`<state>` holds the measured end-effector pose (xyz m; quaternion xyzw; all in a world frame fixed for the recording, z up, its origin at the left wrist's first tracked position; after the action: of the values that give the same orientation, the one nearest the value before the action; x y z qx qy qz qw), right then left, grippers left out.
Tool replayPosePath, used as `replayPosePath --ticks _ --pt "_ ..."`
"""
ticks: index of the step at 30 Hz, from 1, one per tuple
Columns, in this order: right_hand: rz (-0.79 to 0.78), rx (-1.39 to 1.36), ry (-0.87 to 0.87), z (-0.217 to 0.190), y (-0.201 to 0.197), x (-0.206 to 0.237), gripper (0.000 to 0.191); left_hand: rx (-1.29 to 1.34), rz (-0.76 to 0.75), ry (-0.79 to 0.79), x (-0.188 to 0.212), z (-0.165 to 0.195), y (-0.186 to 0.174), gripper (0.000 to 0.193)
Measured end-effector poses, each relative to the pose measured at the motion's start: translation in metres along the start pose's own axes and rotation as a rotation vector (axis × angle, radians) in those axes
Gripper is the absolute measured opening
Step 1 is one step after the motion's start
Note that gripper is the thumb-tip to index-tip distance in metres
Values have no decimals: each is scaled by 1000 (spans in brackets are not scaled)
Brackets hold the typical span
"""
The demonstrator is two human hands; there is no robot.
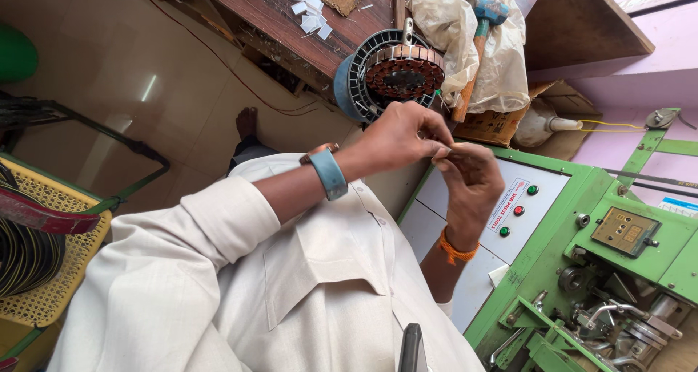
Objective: The person uses a screwdriver and scissors to adjust and trim copper windings on a motor stator. They repeatedly insert the screwdriver into the slots to align the coils and use scissors to cut excess wire ends.
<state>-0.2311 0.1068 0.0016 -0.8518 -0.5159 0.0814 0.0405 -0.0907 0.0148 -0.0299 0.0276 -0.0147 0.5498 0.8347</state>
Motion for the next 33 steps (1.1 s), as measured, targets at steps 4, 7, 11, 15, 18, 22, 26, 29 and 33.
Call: replayPosePath --ticks 4,7,11,15,18,22,26,29,33 --pt "44 193 -226 -1 9 4 19 79 -153 -190 -7 -16 -3 50" --pt "97 314 -408 -7 14 2 19 173 -201 -352 -5 -16 -8 78" --pt "78 353 -433 -14 19 -9 17 195 -192 -364 -4 -3 -14 82" --pt "76 374 -449 -22 22 -15 22 228 -151 -444 -9 -6 -19 87" --pt "2 412 -523 -27 30 -15 10 239 -150 -415 -12 -10 -21 85" --pt "-42 477 -451 -27 34 -21 9 159 -130 -408 -13 -13 -22 68" --pt "14 248 -310 -13 36 -31 8 -22 28 -140 -23 -1 -39 39" --pt "174 149 -344 0 34 -47 9 -141 226 55 -30 10 -58 19" --pt "316 58 -343 16 38 -72 10 -297 288 284 -39 20 -75 30"
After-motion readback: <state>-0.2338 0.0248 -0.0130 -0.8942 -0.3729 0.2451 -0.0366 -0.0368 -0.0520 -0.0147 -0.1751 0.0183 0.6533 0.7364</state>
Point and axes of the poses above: each hand's wrist, its own x-axis away from the middle knuckle, its own y-axis out of the palm, z = x × y, the point moved 5 cm from there along -x, towards the middle knuckle, and after that the axes turned 15 degrees about z, right-handed, at the moved point
